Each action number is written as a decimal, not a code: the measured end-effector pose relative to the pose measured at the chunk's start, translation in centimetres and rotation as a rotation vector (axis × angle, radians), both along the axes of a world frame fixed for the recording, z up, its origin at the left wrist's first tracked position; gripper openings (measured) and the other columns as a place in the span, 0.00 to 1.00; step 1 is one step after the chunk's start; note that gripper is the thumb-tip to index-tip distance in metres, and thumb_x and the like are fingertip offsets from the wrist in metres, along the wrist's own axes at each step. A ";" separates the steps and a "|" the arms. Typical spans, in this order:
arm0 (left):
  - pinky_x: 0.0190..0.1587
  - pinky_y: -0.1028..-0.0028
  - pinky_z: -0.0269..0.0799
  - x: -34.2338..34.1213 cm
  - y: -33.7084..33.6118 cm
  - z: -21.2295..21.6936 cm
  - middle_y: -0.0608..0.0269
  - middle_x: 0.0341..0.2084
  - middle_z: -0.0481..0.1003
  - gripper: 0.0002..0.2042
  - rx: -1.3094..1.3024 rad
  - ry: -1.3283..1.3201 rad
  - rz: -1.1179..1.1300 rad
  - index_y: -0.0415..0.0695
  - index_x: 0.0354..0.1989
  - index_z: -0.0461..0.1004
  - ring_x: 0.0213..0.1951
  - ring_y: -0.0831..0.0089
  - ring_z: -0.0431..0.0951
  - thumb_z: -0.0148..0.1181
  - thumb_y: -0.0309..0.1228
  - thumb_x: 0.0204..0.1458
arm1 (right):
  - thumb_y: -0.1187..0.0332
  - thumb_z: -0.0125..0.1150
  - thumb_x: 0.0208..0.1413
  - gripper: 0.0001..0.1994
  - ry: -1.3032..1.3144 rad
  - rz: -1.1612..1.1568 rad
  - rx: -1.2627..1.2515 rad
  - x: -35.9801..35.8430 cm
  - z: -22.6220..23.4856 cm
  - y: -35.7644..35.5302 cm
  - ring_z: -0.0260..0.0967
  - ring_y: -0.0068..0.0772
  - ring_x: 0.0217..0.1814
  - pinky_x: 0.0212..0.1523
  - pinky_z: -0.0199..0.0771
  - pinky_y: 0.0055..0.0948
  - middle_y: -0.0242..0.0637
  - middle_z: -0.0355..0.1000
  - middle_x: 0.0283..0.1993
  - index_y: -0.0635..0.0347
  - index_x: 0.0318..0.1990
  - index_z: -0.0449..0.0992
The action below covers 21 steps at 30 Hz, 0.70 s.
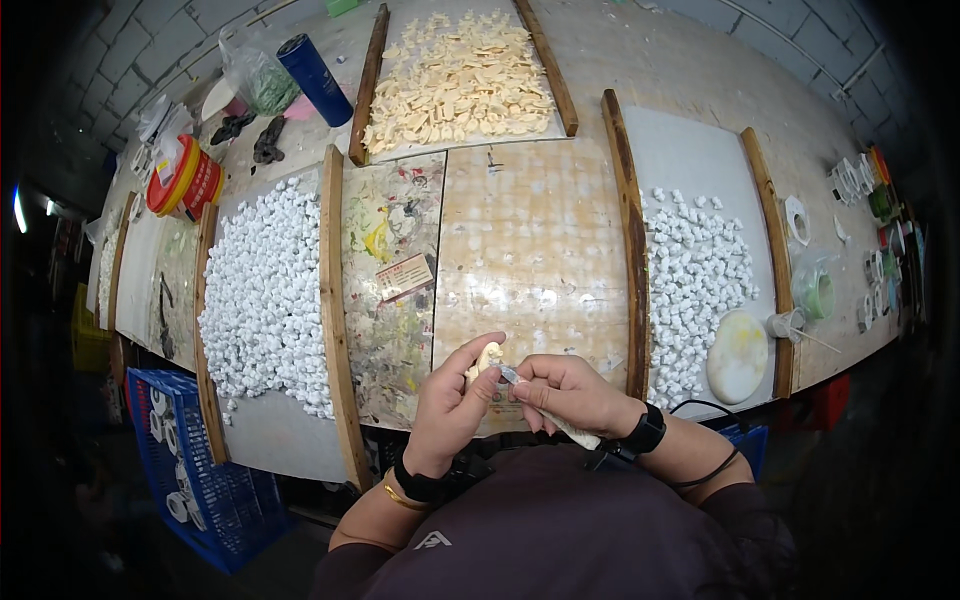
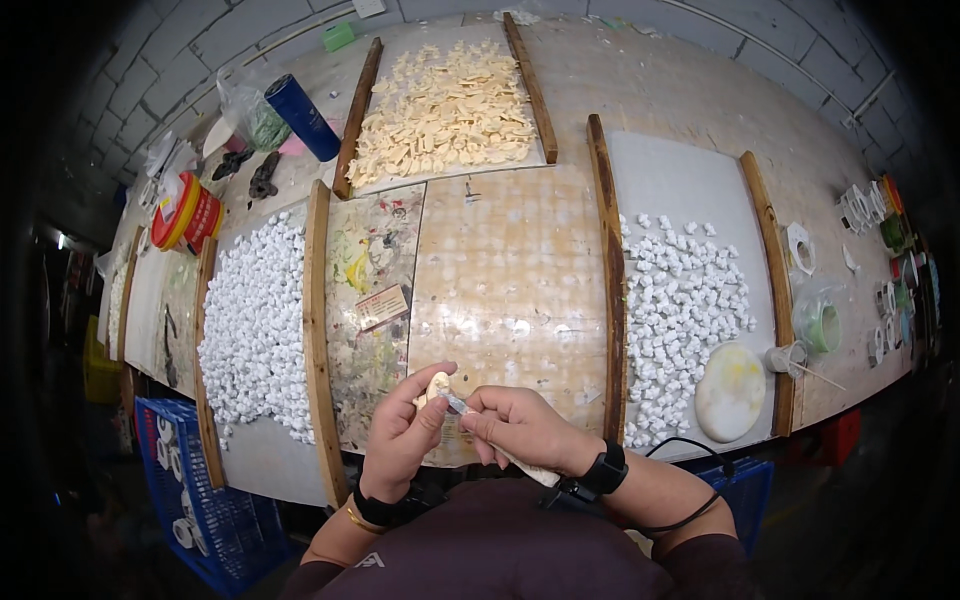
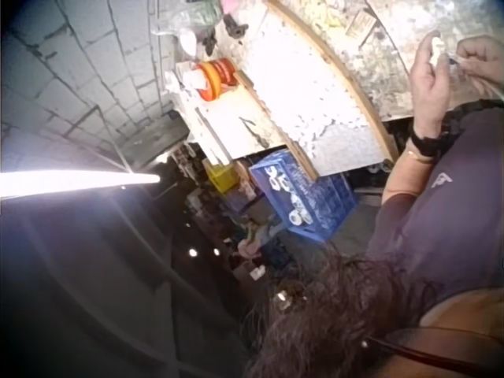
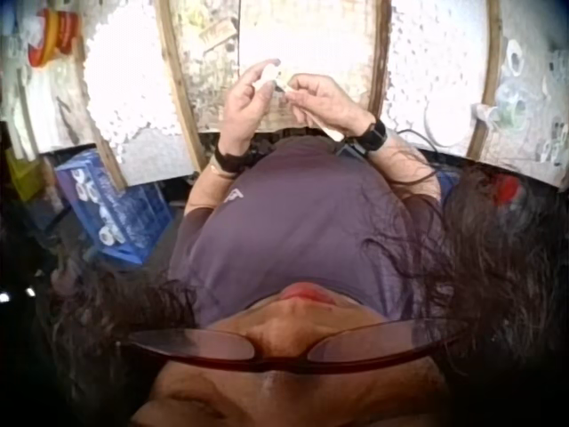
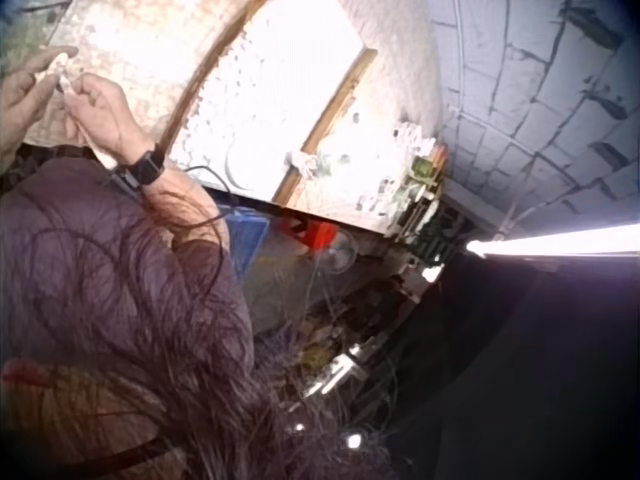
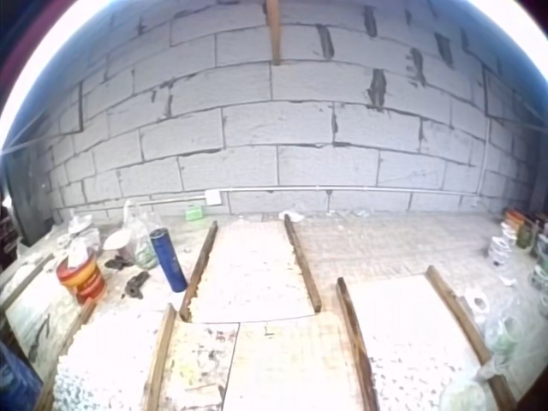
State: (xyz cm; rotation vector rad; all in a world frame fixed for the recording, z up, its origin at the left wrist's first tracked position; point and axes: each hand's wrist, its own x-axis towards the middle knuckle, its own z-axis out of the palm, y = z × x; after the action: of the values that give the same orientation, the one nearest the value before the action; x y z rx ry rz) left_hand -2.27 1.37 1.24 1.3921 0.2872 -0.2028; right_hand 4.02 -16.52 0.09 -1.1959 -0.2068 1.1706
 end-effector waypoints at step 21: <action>0.32 0.87 0.62 0.2 -0.1 0.0 0.72 0.28 0.71 0.18 0.060 -0.003 -0.035 0.37 0.56 0.66 0.28 0.90 0.64 0.54 0.26 0.57 | 0.65 0.49 0.64 0.10 -0.045 -0.012 -0.020 0.0 0.1 -0.1 0.63 0.14 0.17 0.18 0.62 0.14 0.29 0.69 0.20 0.61 0.35 0.69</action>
State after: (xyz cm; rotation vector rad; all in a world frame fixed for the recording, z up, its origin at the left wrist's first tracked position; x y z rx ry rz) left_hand -2.06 1.26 1.24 1.4579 0.2679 -0.2224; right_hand 4.01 -16.62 0.17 -1.2403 -0.2216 1.1384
